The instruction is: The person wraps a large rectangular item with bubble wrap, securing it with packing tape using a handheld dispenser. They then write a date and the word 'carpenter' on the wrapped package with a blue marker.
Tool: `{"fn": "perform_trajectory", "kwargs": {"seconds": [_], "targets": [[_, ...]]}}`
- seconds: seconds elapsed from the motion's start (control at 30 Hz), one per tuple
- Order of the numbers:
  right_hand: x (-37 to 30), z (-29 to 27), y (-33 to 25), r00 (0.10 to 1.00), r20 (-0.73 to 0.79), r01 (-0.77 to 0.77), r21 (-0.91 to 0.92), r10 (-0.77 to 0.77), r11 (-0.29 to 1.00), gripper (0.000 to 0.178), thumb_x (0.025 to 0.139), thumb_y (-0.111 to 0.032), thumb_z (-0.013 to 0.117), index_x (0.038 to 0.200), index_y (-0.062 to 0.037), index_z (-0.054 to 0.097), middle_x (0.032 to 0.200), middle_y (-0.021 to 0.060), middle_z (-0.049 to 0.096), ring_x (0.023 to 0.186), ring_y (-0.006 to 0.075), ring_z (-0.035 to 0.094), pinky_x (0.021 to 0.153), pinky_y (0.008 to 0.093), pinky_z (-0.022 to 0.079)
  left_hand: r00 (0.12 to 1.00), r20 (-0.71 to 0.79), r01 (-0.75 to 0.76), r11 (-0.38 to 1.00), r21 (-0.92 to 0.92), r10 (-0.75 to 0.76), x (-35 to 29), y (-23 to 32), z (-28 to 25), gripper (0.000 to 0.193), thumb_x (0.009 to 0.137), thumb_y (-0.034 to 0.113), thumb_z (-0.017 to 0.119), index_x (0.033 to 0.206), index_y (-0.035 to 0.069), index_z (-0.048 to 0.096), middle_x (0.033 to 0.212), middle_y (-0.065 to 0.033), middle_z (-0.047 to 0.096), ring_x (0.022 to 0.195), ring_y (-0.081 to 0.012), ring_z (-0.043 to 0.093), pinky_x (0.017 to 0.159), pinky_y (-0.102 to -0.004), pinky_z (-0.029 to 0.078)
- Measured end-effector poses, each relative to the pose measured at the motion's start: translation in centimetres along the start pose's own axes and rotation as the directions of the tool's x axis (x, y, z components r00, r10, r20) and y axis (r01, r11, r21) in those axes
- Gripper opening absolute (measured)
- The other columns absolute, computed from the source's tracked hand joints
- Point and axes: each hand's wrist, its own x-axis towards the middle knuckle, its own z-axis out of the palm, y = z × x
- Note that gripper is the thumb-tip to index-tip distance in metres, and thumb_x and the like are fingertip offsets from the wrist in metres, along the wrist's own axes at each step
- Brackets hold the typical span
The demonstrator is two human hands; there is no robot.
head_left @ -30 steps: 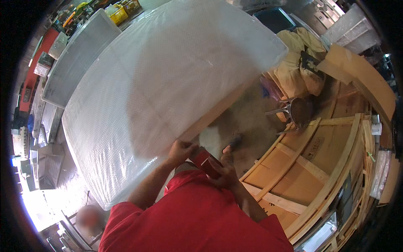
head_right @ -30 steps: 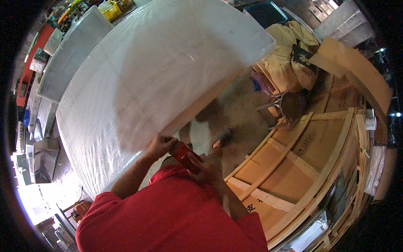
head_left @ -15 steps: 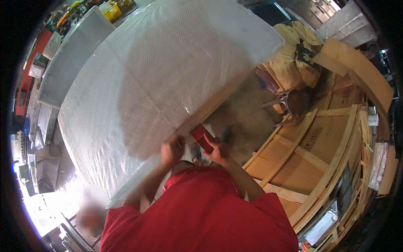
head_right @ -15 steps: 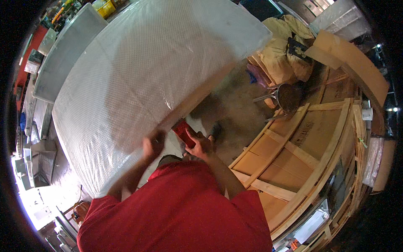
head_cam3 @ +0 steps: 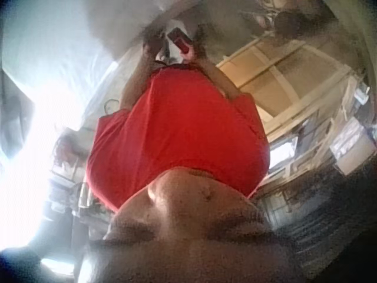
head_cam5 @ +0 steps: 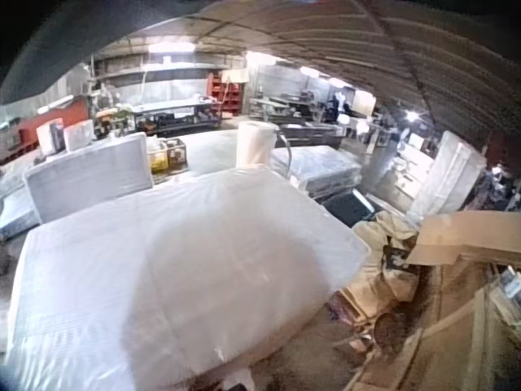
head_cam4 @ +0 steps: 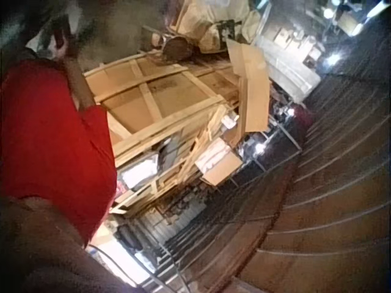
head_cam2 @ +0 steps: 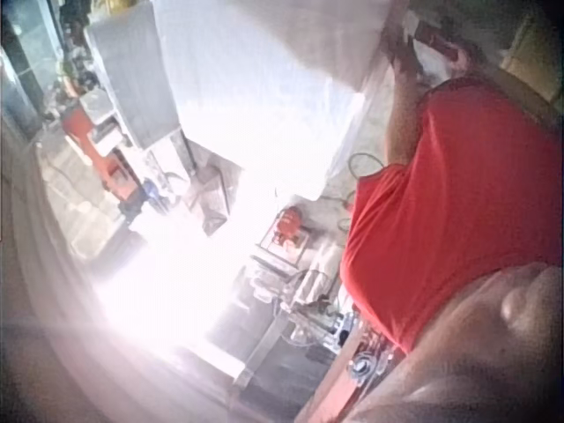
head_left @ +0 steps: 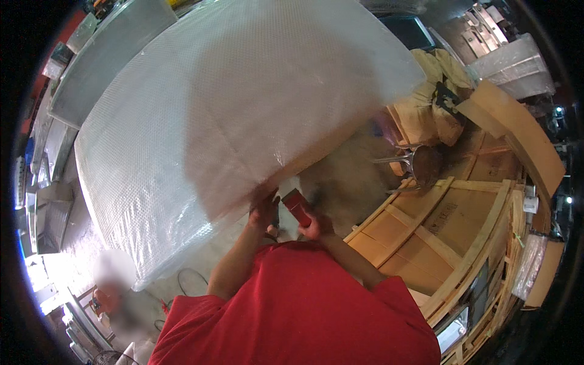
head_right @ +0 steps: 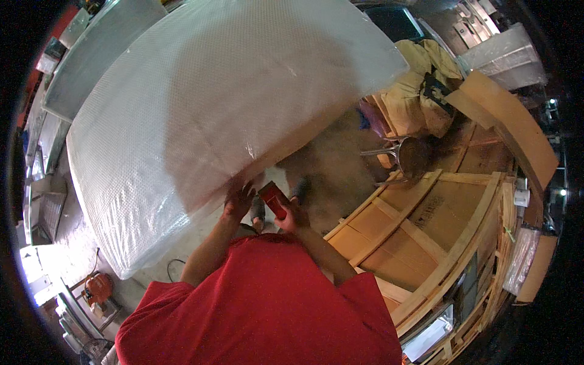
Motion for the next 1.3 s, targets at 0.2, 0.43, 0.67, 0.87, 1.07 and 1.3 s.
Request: {"fn": "perform_trajectory", "kwargs": {"seconds": [0.2,0.43,0.67,0.87,1.07,1.3], "targets": [[5.5,1.3,-2.0,0.99,0.12,-0.074,-0.053,0.08,0.996,0.065,0.075,-0.032,0.076,0.136,-0.0219,0.056,0.119,0.0177,0.063,0.101,0.0415,0.064,0.084,0.0486,0.055,0.969,0.178,0.028,0.797,0.603,-0.169,0.1,3.4,-1.7,0.05,0.1,0.038,0.056,0.148,0.022,0.049,0.156,-0.0001,0.043,0.146,-0.0252,0.033,0.117,-0.048,0.028],[11.1,1.6,-5.9,0.973,-0.036,0.228,0.057,-0.227,0.972,0.045,0.083,-0.03,0.067,0.127,-0.0225,0.06,0.124,0.0062,0.064,0.103,0.0376,0.063,0.086,0.0467,0.057,0.961,0.124,0.115,0.769,0.629,-0.245,-2.3,9.7,-0.4,0.055,0.098,0.024,0.06,0.149,0.01,0.046,0.151,-0.0136,0.045,0.143,-0.0309,0.038,0.117,-0.0482,0.032],[10.4,-0.9,-7.5,0.992,0.081,0.105,-0.085,-0.099,0.991,0.036,0.087,-0.024,0.062,0.122,-0.015,0.062,0.121,0.01,0.065,0.104,0.0326,0.064,0.084,0.0468,0.056,0.962,0.248,-0.243,0.774,0.584,0.115,-0.1,12.4,3.2,0.055,0.095,0.027,0.062,0.144,0.006,0.048,0.141,-0.0238,0.051,0.132,-0.0398,0.047,0.111,-0.0476,0.038],[8.0,4.5,-8.3,0.932,0.358,0.207,-0.402,-0.055,0.892,0.041,0.092,-0.027,0.058,0.128,-0.0066,0.057,0.126,0.0136,0.061,0.117,0.033,0.059,0.092,0.0438,0.051,0.92,0.365,-0.383,0.516,0.766,0.14,3.9,13.2,2.8,0.052,0.101,0.031,0.05,0.137,-0.005,0.048,0.137,-0.0311,0.053,0.133,-0.0447,0.047,0.11,-0.0469,0.038],[-3.6,2.5,-8.1,0.944,0.054,-0.31,-0.187,0.325,0.932,0.067,0.077,-0.037,0.077,0.137,-0.0143,0.056,0.116,0.0166,0.066,0.109,0.0357,0.065,0.09,0.0468,0.052,0.976,0.194,-0.11,0.534,0.838,-0.103,1.8,14.1,1.4,0.056,0.102,0.042,0.047,0.138,0.0,0.053,0.133,-0.0251,0.059,0.127,-0.0395,0.053,0.109,-0.0446,0.039],[-11.6,0.4,-13.3,0.949,-0.314,-0.012,0.087,0.039,0.996,0.091,0.071,-0.045,0.081,0.152,-0.0258,0.043,0.095,0.019,0.066,0.082,0.039,0.067,0.074,0.0494,0.055,0.302,0.645,0.763,0.584,0.278,-0.702,-4.9,12.3,-4.3,0.069,0.101,0.055,0.051,0.145,0.002,0.048,0.14,-0.0163,0.058,0.123,-0.0293,0.059,0.099,-0.0416,0.049]]}}
